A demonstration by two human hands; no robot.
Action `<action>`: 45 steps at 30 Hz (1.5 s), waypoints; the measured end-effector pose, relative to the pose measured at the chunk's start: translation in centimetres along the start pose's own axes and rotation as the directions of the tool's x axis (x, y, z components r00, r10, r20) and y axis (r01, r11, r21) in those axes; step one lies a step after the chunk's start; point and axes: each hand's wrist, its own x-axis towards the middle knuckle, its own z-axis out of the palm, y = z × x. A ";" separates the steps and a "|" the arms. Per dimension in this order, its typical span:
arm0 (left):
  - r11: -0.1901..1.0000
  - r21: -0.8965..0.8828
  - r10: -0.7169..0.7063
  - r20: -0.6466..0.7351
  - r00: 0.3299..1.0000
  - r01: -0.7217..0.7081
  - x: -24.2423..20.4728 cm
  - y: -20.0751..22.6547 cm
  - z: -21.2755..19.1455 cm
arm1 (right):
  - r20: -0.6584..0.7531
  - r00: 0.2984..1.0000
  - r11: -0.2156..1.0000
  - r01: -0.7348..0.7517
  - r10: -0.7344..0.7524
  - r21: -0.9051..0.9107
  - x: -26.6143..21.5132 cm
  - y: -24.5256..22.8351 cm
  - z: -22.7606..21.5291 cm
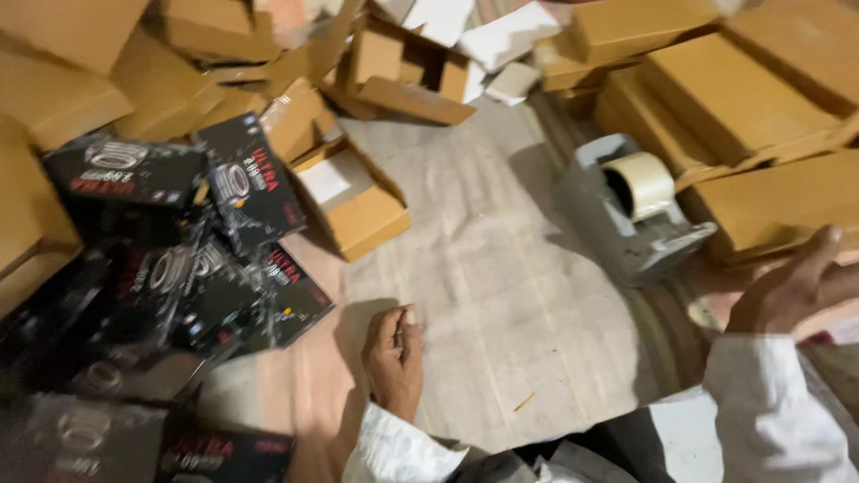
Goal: The person places small black product boxes into larger brown cardboard shipping boxes, then seals each box with clear packing tape using a handheld dispenser. The person repeats this process for multiple units, stacking the sealed boxes aside.
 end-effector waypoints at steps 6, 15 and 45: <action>0.999 0.025 -0.017 -0.077 0.997 0.019 -0.4 0.1 0.2 | 0.585 0.811 0.993 -0.043 -0.028 0.107 -10.7 -10.9 9.0; 1.000 0.025 0.013 -0.153 0.988 -0.010 -0.7 0.8 0.3 | 0.901 0.260 0.899 0.364 -0.348 0.242 -16.7 -14.8 31.0; 0.306 -0.930 -0.531 0.009 0.847 0.202 22.3 -8.0 -4.1 | 0.896 0.406 0.984 -0.050 0.178 -0.173 -9.7 -18.3 8.0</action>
